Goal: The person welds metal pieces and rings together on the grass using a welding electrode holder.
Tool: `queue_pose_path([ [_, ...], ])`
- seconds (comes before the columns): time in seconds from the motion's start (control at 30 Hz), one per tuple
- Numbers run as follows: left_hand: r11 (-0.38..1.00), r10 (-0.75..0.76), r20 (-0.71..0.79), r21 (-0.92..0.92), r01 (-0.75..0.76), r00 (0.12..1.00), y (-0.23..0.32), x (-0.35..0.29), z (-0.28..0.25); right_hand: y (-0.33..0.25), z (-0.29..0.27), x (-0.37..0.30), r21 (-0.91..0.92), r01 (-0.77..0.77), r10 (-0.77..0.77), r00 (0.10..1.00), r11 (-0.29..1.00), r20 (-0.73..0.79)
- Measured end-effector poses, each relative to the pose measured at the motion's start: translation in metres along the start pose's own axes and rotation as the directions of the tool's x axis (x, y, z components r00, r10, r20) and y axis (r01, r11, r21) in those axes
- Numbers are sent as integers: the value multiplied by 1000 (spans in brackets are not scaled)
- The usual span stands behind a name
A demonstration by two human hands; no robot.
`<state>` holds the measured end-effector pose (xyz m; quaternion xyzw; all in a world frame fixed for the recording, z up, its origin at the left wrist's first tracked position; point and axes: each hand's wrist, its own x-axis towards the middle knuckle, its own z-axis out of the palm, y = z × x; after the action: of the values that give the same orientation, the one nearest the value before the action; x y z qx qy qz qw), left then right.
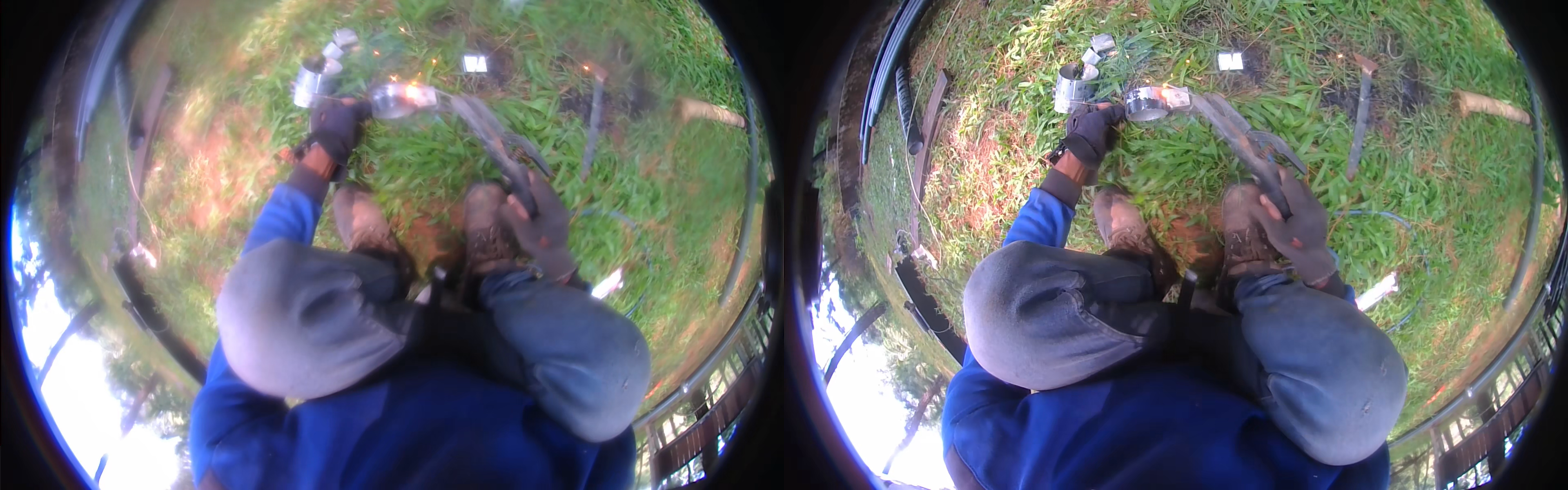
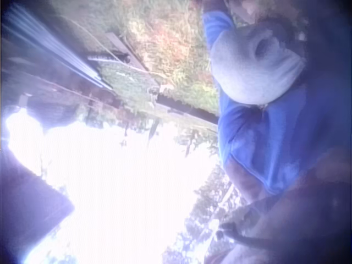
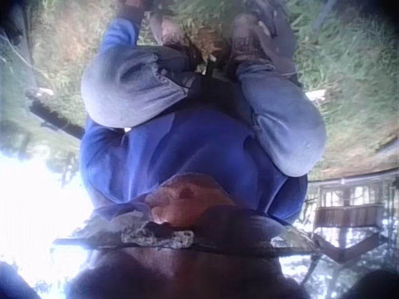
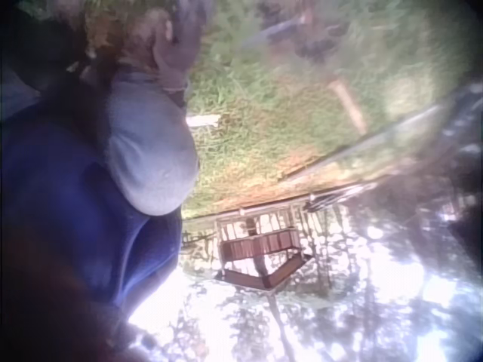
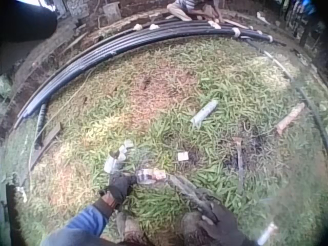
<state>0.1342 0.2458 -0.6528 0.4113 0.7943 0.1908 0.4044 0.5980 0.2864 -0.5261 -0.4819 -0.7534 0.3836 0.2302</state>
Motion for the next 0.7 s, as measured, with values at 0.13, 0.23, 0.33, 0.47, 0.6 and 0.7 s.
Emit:
queue_pose_path([
  [0.13,987,69,-29,145,-64,997,-37,13,3,20,8,-3,31,1,-3,998,1000,66],
  [0.23,936,113,12,334,-111,993,-36,23,13,5,3,0,-101,50,-47,998,994,34],
  [0.33,923,136,33,359,-138,990,-50,36,20,-8,-4,1,-145,59,-57,998,988,16],
  [0.47,913,362,-212,-118,-391,908,-104,45,28,-7,2,6,-129,103,-101,995,986,25],
  [0.6,914,292,-58,311,-261,955,-101,60,38,-5,0,5,-140,60,-57,998,988,26],
  [0.7,946,324,-125,40,-321,938,-120,62,37,-6,1,6,-161,106,-103,994,981,26],
])
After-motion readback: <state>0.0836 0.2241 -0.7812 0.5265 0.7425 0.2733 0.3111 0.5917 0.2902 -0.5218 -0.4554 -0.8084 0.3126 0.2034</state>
